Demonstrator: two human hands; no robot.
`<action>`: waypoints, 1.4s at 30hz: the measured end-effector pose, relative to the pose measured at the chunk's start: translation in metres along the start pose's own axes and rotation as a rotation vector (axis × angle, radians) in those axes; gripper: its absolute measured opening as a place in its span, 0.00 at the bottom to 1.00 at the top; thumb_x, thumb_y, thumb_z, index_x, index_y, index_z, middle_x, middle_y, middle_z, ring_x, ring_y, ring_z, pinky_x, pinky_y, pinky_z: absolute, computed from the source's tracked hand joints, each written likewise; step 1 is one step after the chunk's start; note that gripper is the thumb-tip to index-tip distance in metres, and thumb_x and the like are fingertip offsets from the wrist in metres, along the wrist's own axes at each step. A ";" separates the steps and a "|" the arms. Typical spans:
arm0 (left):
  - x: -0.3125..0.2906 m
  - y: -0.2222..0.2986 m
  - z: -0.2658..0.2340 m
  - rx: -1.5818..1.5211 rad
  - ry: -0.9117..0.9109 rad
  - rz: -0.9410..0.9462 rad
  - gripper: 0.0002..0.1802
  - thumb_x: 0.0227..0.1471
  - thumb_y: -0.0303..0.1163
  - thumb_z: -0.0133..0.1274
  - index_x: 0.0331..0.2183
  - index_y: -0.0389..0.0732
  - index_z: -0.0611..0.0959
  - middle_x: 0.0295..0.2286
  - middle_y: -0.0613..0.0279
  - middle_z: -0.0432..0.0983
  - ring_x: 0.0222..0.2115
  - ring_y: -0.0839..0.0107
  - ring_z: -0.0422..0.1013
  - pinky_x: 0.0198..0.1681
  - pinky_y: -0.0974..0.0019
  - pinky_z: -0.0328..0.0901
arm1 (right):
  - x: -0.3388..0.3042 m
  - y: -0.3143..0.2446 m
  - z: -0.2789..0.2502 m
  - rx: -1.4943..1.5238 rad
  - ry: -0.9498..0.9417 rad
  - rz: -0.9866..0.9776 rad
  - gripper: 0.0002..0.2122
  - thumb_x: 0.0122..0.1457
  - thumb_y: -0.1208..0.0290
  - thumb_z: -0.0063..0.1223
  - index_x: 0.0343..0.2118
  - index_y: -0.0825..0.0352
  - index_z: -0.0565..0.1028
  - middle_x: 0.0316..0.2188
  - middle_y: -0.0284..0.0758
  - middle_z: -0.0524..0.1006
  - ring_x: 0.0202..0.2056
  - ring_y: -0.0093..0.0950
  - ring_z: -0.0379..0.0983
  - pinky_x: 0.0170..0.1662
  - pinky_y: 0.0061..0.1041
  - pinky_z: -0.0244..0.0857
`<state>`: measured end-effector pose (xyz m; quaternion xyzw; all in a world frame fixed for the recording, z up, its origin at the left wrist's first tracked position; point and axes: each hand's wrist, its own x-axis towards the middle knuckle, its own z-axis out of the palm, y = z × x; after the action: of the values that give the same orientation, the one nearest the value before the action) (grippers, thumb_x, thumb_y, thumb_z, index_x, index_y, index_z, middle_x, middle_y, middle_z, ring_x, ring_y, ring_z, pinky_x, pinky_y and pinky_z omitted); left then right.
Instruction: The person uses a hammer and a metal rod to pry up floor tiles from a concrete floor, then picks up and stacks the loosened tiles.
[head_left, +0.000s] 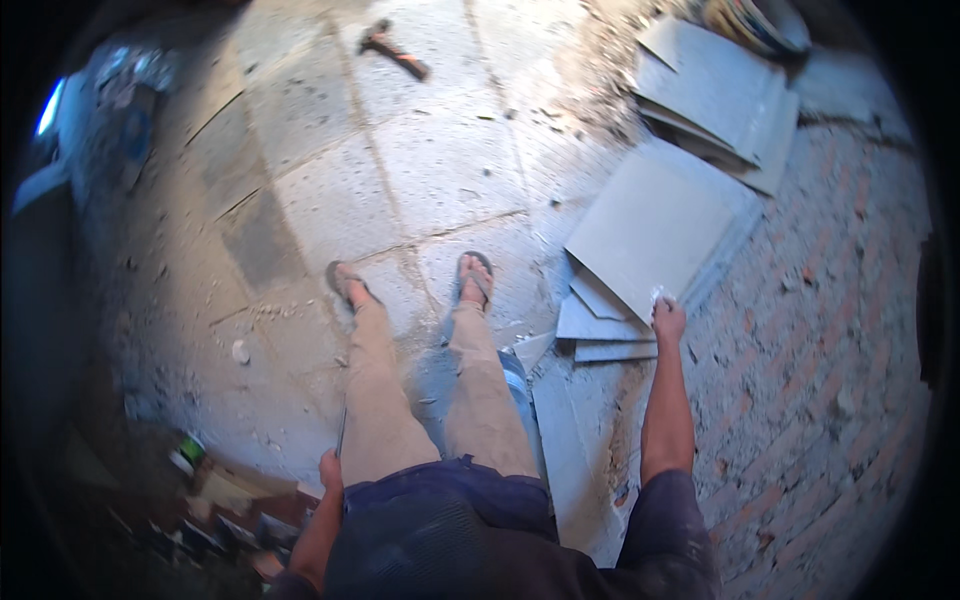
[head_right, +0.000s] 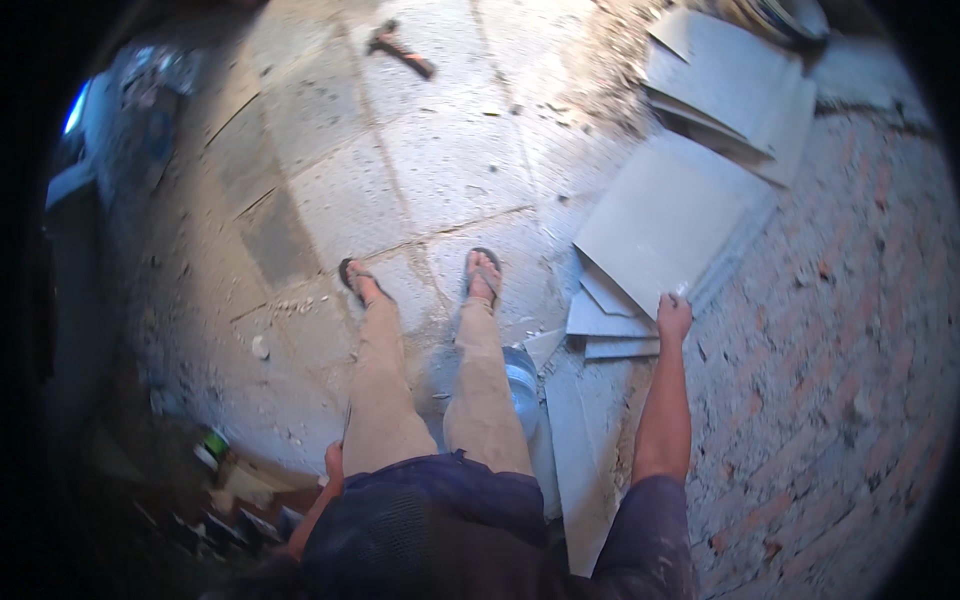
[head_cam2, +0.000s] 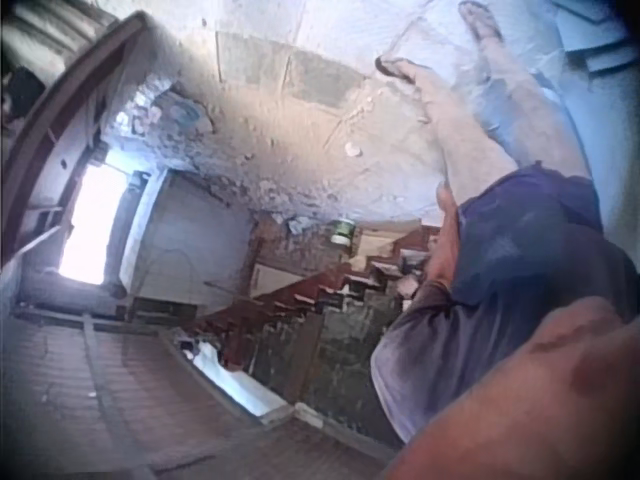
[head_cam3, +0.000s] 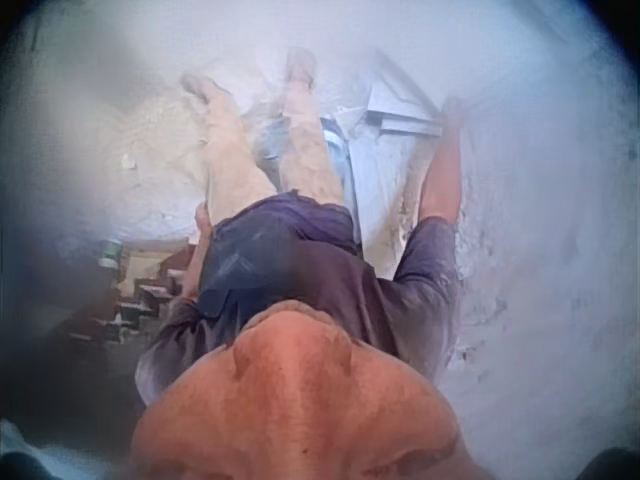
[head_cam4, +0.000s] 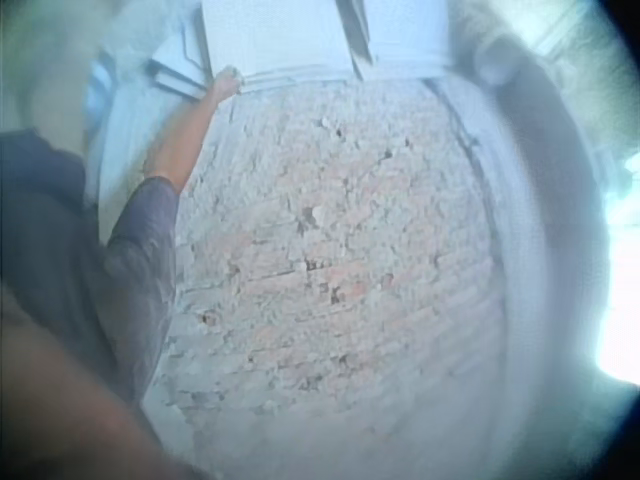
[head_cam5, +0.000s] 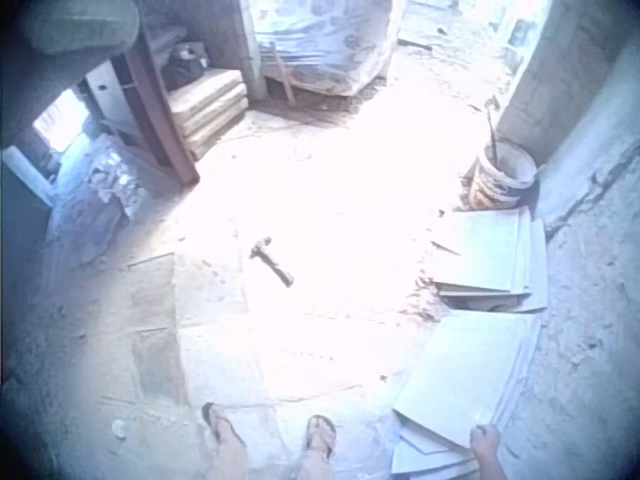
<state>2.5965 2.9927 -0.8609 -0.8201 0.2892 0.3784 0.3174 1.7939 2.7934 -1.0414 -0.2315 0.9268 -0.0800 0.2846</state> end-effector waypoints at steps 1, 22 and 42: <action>0.005 -0.008 0.009 0.040 0.022 -0.010 0.18 0.54 0.47 0.49 0.36 0.44 0.81 0.36 0.48 0.78 0.39 0.43 0.72 0.40 0.46 0.65 | -0.017 -0.011 0.012 0.065 -0.038 -0.076 0.12 0.57 0.65 0.56 0.35 0.70 0.80 0.21 0.34 0.78 0.22 0.24 0.75 0.24 0.25 0.68; -0.025 -0.018 0.055 -1.048 0.056 -0.127 0.16 0.57 0.44 0.50 0.39 0.40 0.76 0.27 0.49 0.77 0.31 0.51 0.75 0.34 0.53 0.66 | -0.323 -0.263 0.146 -0.129 -0.855 0.013 0.17 0.62 0.65 0.50 0.49 0.74 0.71 0.36 0.43 0.78 0.32 0.32 0.78 0.31 0.30 0.73; 0.159 -0.074 -0.123 -1.170 0.333 -0.027 0.14 0.60 0.39 0.48 0.41 0.39 0.79 0.33 0.49 0.78 0.35 0.52 0.75 0.39 0.57 0.67 | -0.468 -0.510 0.294 -0.202 -0.968 -0.333 0.19 0.63 0.63 0.50 0.49 0.76 0.71 0.39 0.45 0.79 0.37 0.32 0.78 0.36 0.29 0.74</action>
<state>2.7899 2.9116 -0.9036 -0.9102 0.0687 0.3371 -0.2307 2.4975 2.5621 -0.9115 -0.4126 0.6429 0.0816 0.6402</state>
